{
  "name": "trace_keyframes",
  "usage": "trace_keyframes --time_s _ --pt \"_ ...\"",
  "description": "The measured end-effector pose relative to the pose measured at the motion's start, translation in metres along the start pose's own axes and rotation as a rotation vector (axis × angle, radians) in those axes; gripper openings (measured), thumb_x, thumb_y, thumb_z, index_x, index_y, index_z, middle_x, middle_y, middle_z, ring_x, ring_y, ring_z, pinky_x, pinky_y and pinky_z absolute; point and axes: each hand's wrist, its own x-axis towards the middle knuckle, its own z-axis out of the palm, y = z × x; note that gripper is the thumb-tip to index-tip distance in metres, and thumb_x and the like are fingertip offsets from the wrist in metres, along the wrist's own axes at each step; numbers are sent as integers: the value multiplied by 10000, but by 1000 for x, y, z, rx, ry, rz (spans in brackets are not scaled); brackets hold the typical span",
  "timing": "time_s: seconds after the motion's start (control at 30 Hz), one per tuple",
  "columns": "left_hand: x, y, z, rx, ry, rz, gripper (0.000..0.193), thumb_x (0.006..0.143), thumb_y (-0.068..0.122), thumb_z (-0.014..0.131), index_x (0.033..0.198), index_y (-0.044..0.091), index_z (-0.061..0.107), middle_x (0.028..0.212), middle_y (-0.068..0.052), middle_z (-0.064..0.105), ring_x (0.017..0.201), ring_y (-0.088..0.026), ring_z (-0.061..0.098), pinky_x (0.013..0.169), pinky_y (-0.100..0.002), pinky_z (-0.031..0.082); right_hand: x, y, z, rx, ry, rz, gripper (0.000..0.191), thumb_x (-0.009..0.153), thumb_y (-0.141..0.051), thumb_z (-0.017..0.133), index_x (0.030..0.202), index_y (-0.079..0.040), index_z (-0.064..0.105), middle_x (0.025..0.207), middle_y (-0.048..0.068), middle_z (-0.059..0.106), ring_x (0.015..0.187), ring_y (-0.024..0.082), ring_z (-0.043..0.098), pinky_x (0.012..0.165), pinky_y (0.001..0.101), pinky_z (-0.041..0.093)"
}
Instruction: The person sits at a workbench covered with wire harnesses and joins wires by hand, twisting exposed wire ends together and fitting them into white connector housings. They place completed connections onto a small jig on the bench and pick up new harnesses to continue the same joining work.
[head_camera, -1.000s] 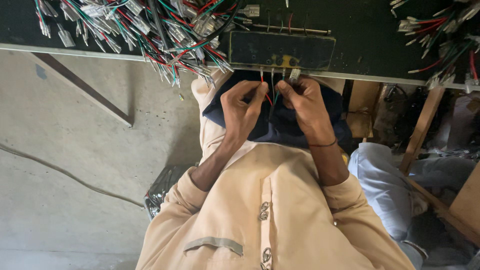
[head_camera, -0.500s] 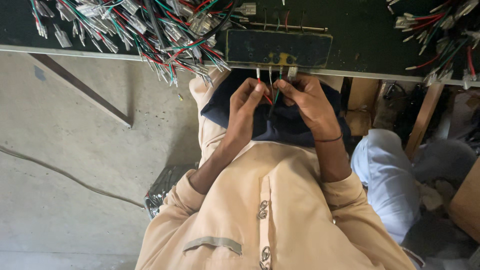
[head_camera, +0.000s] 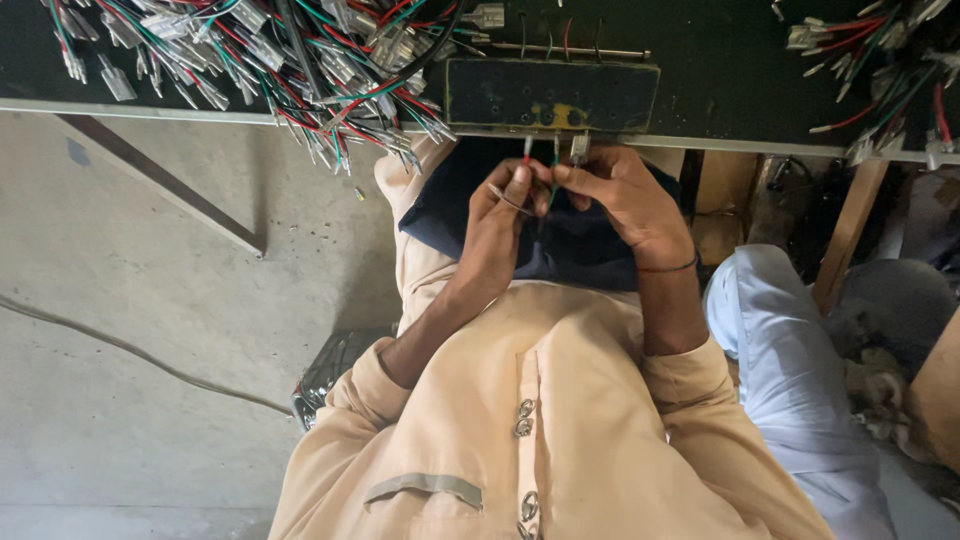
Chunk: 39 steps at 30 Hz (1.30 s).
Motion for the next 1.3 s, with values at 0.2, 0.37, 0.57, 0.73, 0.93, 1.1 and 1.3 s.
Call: trace_keyframes --time_s 0.2,0.37,0.57,0.73,0.93,1.1,1.3 --pt "9 3 -2 155 -1 -50 315 1079 302 600 984 12 679 821 -12 627 759 -88 584 724 -252 466 -4 1 -2 43 -33 -59 234 963 -268 745 1007 -40 719 876 -7 675 744 89 541 675 250 434" --pt "19 12 -2 274 -23 -55 343 1043 317 631 887 20 705 748 -26 659 687 -99 617 665 -255 463 -3 -1 -2 48 -30 -60 209 970 -258 738 1009 -54 720 903 -16 688 769 80 554 678 242 436" --pt "25 15 3 245 16 -48 319 1026 279 664 865 8 708 754 -30 666 675 -110 618 644 -271 476 -3 -1 -4 43 -5 -76 212 974 -258 750 992 -49 725 894 -13 688 760 80 552 678 245 434" --pt "26 14 3 220 1 -53 294 1019 256 674 873 6 722 773 -28 683 680 -109 619 643 -267 475 -4 0 -6 -45 51 -34 219 965 -244 746 959 -26 739 825 11 683 723 90 559 661 251 436" --pt "33 9 9 291 -1 -65 280 1021 207 672 858 -11 739 736 -49 692 644 -108 608 614 -258 455 -7 2 -17 -108 69 -50 219 959 -212 726 987 5 738 861 33 706 737 99 592 667 258 469" --pt "32 -1 16 225 84 25 269 1031 182 673 873 -30 724 762 -42 677 633 -94 579 578 -264 455 -10 7 -16 -120 97 -47 249 985 -212 721 1020 33 745 860 47 711 754 99 626 701 258 496" --pt "14 1 7 334 44 58 260 1034 203 645 957 -30 731 822 -26 699 669 -78 586 609 -248 462 -17 -15 -6 -245 115 -11 280 980 -269 713 1079 -7 734 873 39 733 764 93 675 686 252 540"
